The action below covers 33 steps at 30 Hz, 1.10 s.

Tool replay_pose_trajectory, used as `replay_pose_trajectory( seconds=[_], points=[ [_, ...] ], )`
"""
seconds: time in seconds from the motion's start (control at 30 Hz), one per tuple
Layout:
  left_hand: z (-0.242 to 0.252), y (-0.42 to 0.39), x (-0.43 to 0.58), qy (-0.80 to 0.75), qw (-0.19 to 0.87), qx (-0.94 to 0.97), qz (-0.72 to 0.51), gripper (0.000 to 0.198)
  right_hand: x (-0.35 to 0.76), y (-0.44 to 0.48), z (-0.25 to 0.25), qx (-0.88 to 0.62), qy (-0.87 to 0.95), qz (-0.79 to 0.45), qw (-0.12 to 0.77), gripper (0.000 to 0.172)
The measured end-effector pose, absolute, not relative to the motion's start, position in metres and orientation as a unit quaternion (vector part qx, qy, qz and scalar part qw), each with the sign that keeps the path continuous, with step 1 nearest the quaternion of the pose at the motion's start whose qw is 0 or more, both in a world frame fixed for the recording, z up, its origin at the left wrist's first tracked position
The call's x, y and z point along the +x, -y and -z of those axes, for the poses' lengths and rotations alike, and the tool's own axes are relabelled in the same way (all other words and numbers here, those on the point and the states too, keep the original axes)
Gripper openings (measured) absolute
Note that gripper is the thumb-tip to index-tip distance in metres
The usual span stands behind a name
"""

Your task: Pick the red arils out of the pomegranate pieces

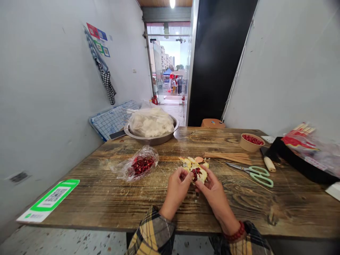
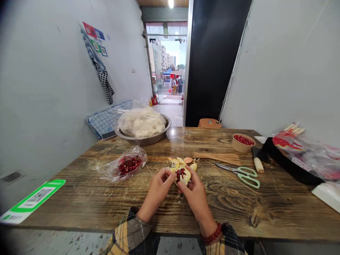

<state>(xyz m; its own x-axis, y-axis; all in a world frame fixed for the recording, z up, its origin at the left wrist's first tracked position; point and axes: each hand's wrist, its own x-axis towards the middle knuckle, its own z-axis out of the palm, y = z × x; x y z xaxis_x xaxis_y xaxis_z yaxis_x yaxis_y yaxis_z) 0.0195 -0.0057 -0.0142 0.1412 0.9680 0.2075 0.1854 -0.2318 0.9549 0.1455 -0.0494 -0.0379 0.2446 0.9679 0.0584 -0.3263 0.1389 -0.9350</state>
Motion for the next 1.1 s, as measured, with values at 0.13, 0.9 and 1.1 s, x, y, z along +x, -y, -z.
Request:
replay_pose_trajectory(
  seconds=[0.13, 0.9, 1.1],
  points=[
    [0.012, 0.007, 0.021, -0.451, 0.434, 0.618, -0.475, 0.020, 0.145, 0.049, 0.041, -0.438, 0.377, -0.490, 0.653, 0.064],
    [0.011, 0.012, 0.022, -0.461, 0.502, 0.584, -0.440, 0.022, 0.147, 0.047, 0.050, -0.437, 0.424, -0.454, 0.651, 0.062],
    [0.012, 0.012, 0.023, -0.454, 0.507, 0.582, -0.447, 0.020, 0.146, 0.046, 0.049, -0.435, 0.422, -0.460, 0.648, 0.062]
  ],
)
